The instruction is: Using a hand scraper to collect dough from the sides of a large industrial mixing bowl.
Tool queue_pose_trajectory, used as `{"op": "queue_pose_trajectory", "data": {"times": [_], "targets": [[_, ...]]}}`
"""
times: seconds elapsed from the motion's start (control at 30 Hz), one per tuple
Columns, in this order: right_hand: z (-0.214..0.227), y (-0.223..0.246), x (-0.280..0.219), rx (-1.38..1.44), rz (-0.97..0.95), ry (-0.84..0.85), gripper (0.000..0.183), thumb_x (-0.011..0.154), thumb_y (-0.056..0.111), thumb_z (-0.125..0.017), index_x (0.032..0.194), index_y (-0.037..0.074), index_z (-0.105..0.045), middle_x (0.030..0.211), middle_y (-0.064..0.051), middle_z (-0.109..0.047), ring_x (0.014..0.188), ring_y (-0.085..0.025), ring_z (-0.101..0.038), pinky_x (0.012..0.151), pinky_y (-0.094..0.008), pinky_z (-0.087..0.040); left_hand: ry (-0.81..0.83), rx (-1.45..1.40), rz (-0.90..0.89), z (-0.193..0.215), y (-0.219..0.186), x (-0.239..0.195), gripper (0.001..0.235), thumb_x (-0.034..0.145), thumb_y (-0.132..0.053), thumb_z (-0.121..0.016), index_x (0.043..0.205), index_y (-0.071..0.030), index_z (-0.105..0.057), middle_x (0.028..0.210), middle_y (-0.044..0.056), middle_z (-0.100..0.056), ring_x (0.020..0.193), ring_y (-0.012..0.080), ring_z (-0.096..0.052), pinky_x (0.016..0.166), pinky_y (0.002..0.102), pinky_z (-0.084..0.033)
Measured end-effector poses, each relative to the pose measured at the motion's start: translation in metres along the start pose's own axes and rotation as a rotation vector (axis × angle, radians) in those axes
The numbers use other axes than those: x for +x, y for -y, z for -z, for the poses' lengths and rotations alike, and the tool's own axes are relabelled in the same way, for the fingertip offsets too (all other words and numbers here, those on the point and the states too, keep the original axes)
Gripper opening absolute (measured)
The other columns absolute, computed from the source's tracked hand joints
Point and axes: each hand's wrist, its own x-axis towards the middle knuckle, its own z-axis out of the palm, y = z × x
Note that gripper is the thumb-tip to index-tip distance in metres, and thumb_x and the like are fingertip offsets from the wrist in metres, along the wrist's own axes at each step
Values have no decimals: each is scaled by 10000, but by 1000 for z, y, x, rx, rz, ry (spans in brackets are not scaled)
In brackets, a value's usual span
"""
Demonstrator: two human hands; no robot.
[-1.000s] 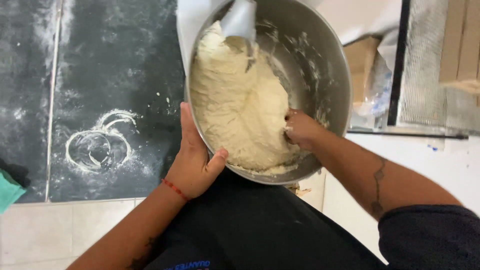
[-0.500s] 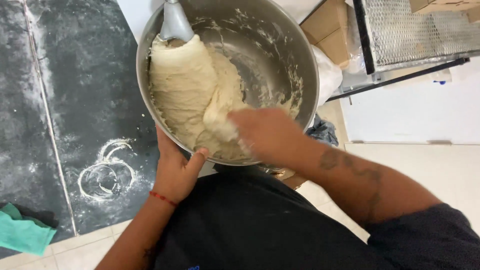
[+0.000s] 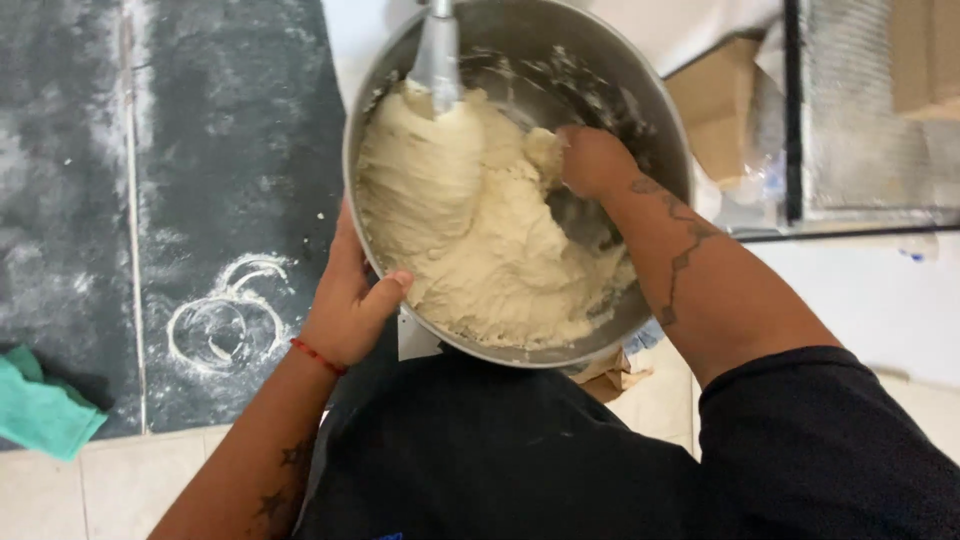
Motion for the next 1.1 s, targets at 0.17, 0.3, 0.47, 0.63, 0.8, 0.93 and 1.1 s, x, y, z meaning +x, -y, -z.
{"op": "queue_pose_trajectory", "data": {"times": [0.17,0.3,0.47,0.63,0.8,0.93,1.1], "targets": [[-113,-125,20,47,19,176,367,956,219,-562,1098,-112,-633,847,-228,-667,789,-429,-665,713,-479,-539,25,2,7,-3,-11,-4,1010,841,-381,-609,1562,-95,38,1620,259,-99,1459,461,-213,1146,578,-314],[-169,-214,35,-69,299,254,298,960,108,-564,1041,-173,-618,842,-247,-677,794,-415,-665,804,-444,-520,9,70,43,-14,-13,-10,1073,828,-454,-607,1557,-100,96,1629,230,-48,1481,407,-174,1189,510,-234],[-80,-85,-14,-311,572,221,215,991,136,-491,1060,-16,-625,900,-157,-665,924,-323,-649,903,-449,-486,3,97,75,-18,-7,-16,1070,846,-457,-586,1546,-111,144,1623,258,-28,1456,461,-193,1188,545,-223],[-6,69,-75,179,101,411,309,1005,215,-432,1260,120,-578,1073,-105,-680,1025,-280,-670,902,-403,-511,48,132,89,-15,-12,-14,1042,859,-404,-596,1541,-101,132,1601,306,-75,1418,512,-230,1162,578,-248],[33,109,-124,-283,462,181,148,933,189,-429,978,155,-566,834,-52,-608,772,-308,-647,632,-424,-537,30,223,178,-23,-12,-23,1139,794,-445,-656,1543,-135,144,1618,241,-44,1405,453,-296,1157,532,-300],[55,81,-130,-460,518,-162,203,964,210,-465,1098,172,-612,931,-34,-642,823,-263,-650,628,-390,-547,-8,273,268,-32,-20,-26,1218,739,-439,-733,1545,-148,134,1609,240,-96,1368,443,-359,1137,537,-327],[74,28,-65,-508,82,-106,270,976,375,-498,1172,234,-620,894,-27,-696,776,-296,-721,589,-445,-575,-13,170,168,-20,-17,-20,1241,716,-378,-776,1551,-95,97,1617,248,-58,1423,466,-251,1141,607,-279]]}}
